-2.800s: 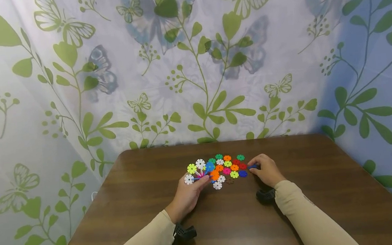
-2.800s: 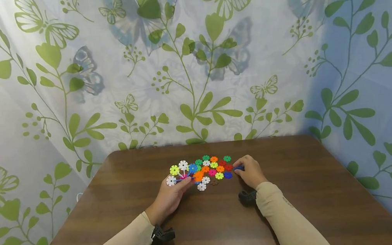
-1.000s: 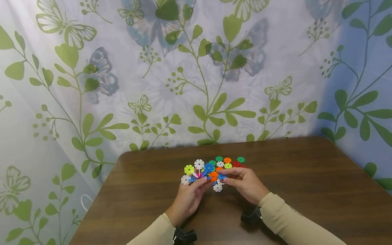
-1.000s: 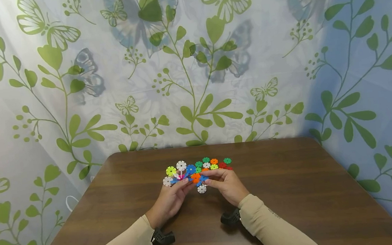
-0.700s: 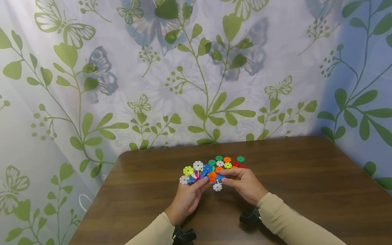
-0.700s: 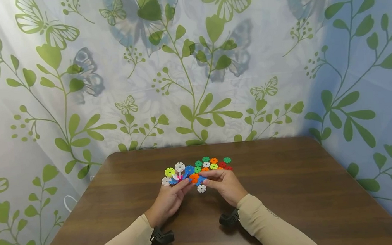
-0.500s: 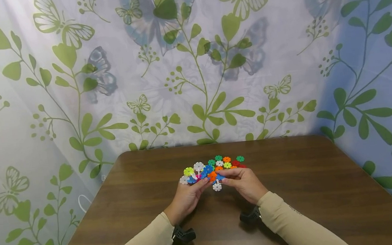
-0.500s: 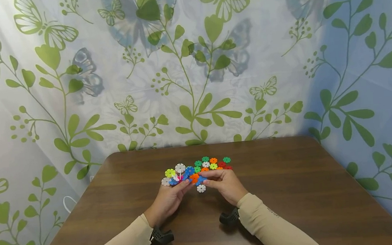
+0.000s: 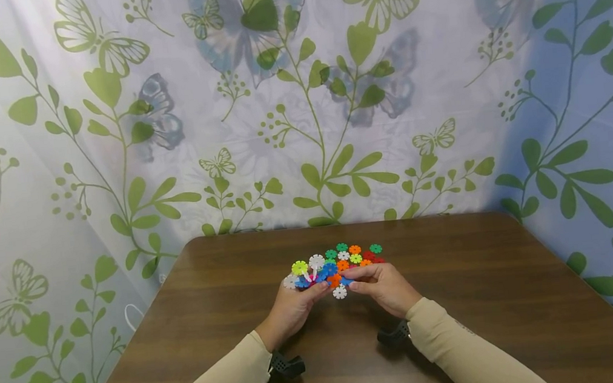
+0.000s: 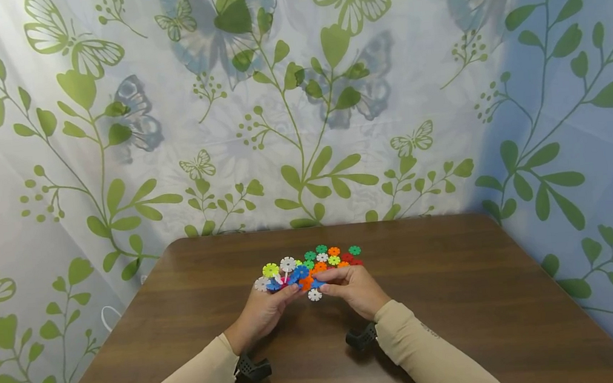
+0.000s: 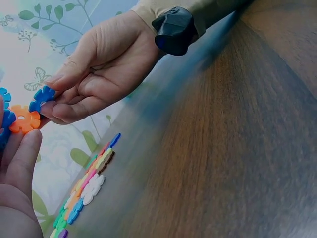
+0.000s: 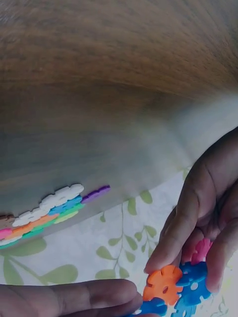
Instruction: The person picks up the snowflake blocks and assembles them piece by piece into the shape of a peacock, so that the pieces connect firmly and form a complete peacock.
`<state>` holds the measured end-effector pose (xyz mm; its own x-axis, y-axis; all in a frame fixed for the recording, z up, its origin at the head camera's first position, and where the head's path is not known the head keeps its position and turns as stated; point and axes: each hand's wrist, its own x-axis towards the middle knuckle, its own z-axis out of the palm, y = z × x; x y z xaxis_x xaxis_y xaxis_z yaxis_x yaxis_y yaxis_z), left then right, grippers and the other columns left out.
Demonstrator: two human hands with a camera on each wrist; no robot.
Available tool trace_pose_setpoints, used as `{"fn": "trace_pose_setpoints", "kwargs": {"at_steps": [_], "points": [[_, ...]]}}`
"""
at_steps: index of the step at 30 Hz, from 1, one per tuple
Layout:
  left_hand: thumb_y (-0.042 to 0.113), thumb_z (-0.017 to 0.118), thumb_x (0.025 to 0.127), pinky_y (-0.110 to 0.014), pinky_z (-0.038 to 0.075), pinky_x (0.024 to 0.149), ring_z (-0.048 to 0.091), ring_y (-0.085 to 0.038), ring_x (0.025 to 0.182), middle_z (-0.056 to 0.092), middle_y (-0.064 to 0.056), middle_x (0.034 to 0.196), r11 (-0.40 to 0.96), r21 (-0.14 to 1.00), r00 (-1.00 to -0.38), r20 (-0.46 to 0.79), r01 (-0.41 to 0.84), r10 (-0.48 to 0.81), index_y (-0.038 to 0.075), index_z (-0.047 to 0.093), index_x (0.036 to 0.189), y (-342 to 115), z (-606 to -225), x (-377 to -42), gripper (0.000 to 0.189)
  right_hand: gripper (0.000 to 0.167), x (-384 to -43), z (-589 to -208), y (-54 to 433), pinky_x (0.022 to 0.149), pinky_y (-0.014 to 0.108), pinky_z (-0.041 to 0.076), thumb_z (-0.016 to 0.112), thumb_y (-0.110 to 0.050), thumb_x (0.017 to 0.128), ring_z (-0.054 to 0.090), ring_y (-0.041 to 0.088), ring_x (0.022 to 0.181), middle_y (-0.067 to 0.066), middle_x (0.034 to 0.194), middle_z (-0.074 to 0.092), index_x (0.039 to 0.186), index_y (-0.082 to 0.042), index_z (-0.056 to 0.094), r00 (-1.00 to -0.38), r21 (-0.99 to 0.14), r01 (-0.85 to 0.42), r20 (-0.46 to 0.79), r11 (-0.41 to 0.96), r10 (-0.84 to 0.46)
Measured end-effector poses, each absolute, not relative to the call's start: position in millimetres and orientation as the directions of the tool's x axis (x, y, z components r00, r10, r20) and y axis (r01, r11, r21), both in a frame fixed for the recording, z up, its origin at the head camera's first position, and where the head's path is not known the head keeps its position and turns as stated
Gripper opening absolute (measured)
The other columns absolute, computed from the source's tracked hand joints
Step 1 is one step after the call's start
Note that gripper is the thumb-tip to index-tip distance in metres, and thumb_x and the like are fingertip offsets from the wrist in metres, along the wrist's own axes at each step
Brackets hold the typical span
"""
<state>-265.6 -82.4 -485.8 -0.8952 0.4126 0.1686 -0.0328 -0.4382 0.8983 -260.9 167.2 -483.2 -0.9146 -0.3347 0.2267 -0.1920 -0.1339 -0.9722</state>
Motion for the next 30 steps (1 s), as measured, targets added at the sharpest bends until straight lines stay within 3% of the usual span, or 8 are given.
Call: {"fn": "trace_pose_setpoints", "kwargs": {"at_steps": [14, 24, 30], "points": [[-0.003, 0.071, 0.099, -0.044, 0.049, 0.104, 0.058, -0.037, 0.132, 0.058, -0.021, 0.144, -0.409, 0.911, -0.865, 0.164, -0.051, 0.473, -0.002, 0.051, 0.148, -86.3, -483.3, -267.2, 0.052, 0.037, -256.8, -482.2, 168.7, 0.097, 0.035, 0.055, 0.072, 0.009, 0.096, 0.068, 0.027, 0.112, 0.018, 0.127, 0.071, 0.130, 0.018, 0.062, -0.883, -0.967, -0.109, 0.201, -0.231, -0.425], [-0.007, 0.067, 0.101, -0.053, 0.043, 0.107, 0.059, -0.040, 0.130, 0.057, -0.024, 0.143, -0.535, 0.839, -0.890, 0.166, -0.099, 0.425, -0.004, 0.047, 0.147, -80.3, -490.0, -265.3, 0.050, 0.033, -258.3, -481.1, 166.3, 0.103, 0.051, 0.051, 0.071, 0.004, 0.099, 0.062, 0.044, 0.116, 0.020, 0.129, 0.068, 0.130, 0.012, 0.067, -0.898, -0.972, -0.139, 0.203, -0.188, -0.390], [-0.007, 0.069, 0.100, -0.049, 0.047, 0.105, 0.059, -0.040, 0.130, 0.055, -0.025, 0.146, -0.566, 0.818, -0.908, 0.155, -0.103, 0.389, -0.003, 0.045, 0.148, -76.1, -489.8, -264.7, 0.054, 0.035, -258.0, -482.9, 163.2, 0.106, 0.053, 0.048, 0.071, 0.004, 0.099, 0.062, 0.042, 0.119, 0.023, 0.131, 0.066, 0.132, 0.014, 0.064, -0.907, -0.959, -0.148, 0.229, -0.240, -0.355]]}}
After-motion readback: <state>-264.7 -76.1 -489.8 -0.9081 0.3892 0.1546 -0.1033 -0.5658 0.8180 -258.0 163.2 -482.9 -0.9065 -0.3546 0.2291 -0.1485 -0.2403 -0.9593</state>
